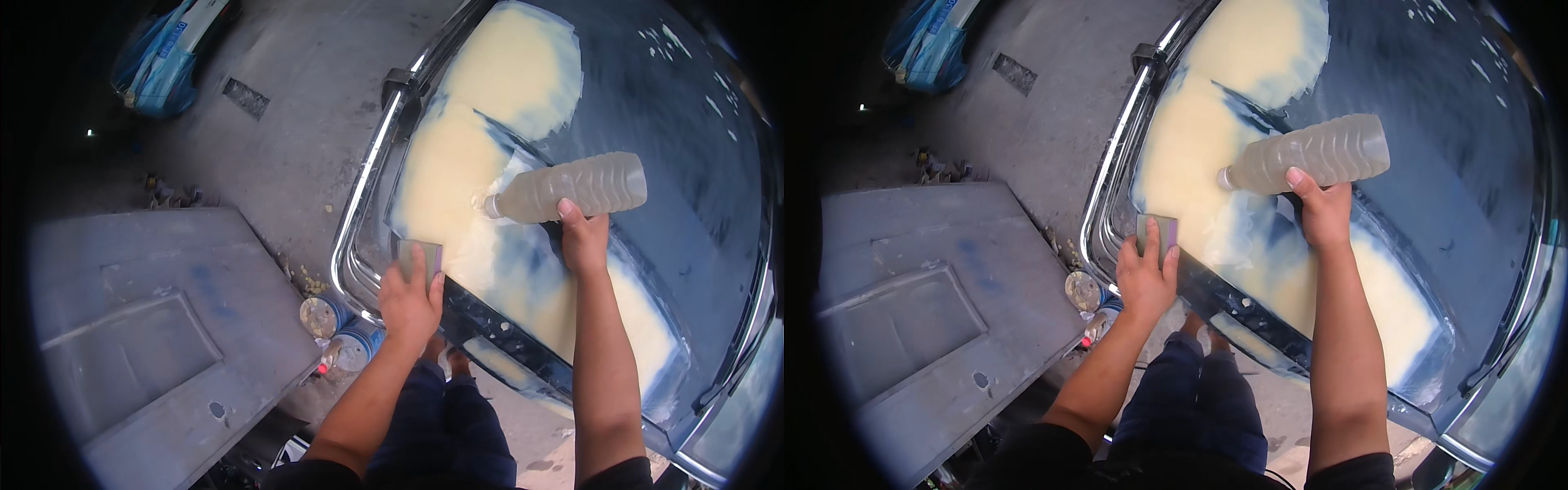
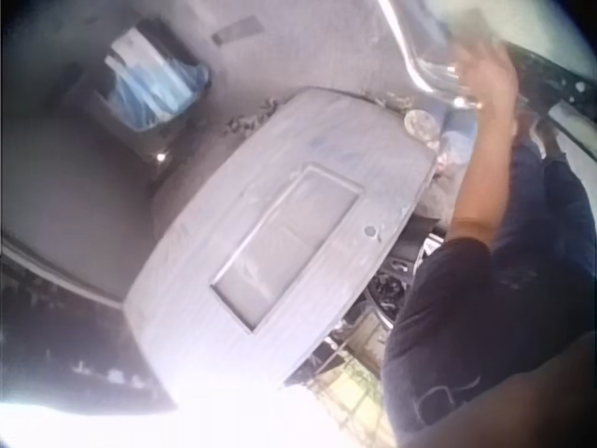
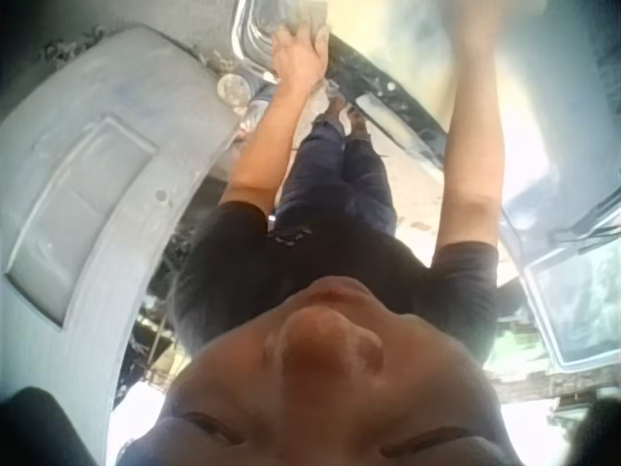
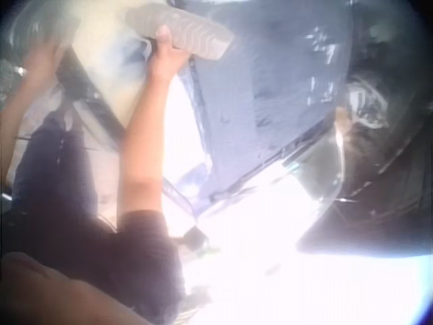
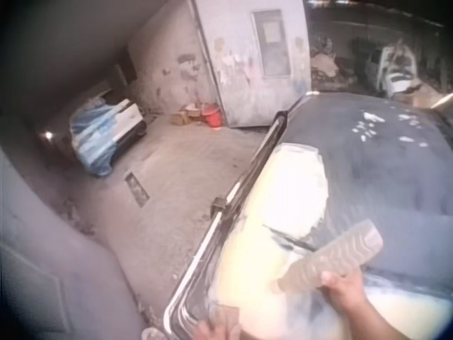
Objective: The person sands a section of a car hood using a sanding block while continuously pouring liquid from a plastic bottle onto the surface. The person moves the sanding block across the hood to smooth the surface.
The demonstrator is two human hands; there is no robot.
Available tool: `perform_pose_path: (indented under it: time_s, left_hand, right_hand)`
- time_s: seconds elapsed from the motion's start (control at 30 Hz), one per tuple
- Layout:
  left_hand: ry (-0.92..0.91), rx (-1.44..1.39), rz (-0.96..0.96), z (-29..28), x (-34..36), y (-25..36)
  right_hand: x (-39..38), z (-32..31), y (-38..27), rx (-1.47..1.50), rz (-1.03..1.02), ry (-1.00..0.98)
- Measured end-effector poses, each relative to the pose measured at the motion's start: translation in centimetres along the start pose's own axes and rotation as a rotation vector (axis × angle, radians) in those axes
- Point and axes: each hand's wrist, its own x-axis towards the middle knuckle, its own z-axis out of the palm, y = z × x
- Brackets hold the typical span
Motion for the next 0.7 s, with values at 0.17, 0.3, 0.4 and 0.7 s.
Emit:
perform_pose_path:
  time_s: [0.17,0.3,0.4,0.7]
  left_hand:
    - [-0.209,-0.135,-0.321,0.2,11.8,-5.0]
    - [-0.141,-0.141,-0.248,0.2,8.7,-3.7]
    - [-0.080,-0.044,0.056,-1.0,-1.3,1.4]
    - [-0.161,-0.118,-0.267,-0.1,13.3,-3.3]
  right_hand:
    - [0.1,1.0,0.0,0.043,-0.025,0.050]
    - [0.0,1.1,-0.1,0.036,-0.023,0.050]
    - [-0.1,0.4,0.0,0.011,0.000,0.034]
    - [-0.2,1.4,0.0,0.042,-0.027,0.050]
